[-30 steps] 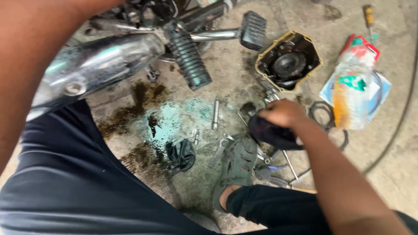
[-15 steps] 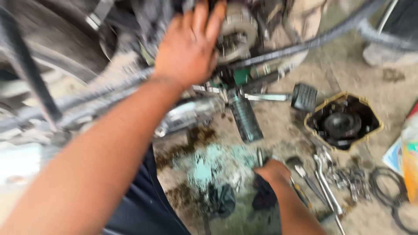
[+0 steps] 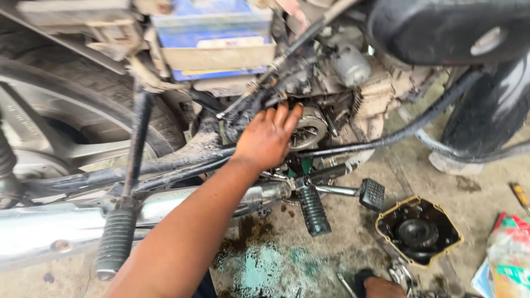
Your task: Replace or repair the clutch assembly on a motorcycle engine.
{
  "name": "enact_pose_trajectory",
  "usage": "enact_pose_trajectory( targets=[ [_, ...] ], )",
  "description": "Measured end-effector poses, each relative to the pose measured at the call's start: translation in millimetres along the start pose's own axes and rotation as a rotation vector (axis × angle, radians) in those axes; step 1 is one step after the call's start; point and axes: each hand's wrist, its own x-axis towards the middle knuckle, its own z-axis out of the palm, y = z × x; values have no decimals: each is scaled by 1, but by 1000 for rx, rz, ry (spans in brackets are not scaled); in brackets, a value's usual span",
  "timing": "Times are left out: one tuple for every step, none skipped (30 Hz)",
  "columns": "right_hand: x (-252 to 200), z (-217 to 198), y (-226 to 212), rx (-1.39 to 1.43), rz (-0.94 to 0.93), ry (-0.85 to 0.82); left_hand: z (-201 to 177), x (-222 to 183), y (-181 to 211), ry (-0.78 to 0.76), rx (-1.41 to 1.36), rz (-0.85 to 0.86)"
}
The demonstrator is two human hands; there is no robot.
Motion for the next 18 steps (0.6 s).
enact_pose_trajectory(
  targets=[
    [32, 24, 11, 119, 60, -8, -1, -2, 1, -55, -5, 4],
    [-7, -28, -21, 115, 53, -2, 0, -2, 0, -51, 1, -3],
    [-62, -118, -49, 322, -110, 42, 2, -2, 0, -23, 1, 3],
    [-146, -233, -65, 528, -274, 88, 5, -2, 0, 5, 2, 9],
    [-168, -273, -73, 524, -275, 89, 4, -2, 0, 8, 2, 6],
    [-190, -313, -81, 773, -313, 221, 4, -1, 0, -8, -3, 6],
    [-212, -352, -91, 1024, -342, 355, 4, 0, 0, -24, -5, 8],
    [-238, -379, -134, 1023, -344, 356, 2, 1, -1, -22, -4, 6],
    [-272, -408, -171, 1006, -477, 688, 0, 1, 0, -43, -12, 4],
    [-314, -440, -205, 967, -612, 1018, -2, 1, 2, -64, -21, 2],
    [-303, -438, -237, 970, -614, 1016, -1, 1, 1, -66, -18, 1],
    [-291, -436, -269, 832, -684, 1197, -1, 1, 2, -80, -6, -1],
    [-281, -434, -303, 689, -750, 1369, -1, 0, 0, -97, 8, -1],
    [-274, -435, -325, 697, -751, 1366, 2, 0, -1, -102, 14, 0],
    [-268, -434, -346, 635, -630, 1356, 6, -1, 0, -78, 17, 7],
    [-261, -433, -367, 572, -511, 1340, 12, -1, 0, -54, 20, 15],
    [-259, -431, -370, 578, -508, 1337, 9, 0, 0, -60, 21, 19],
    [-257, -428, -373, 584, -466, 1346, 7, 1, 0, -51, 19, 14]
  ],
)
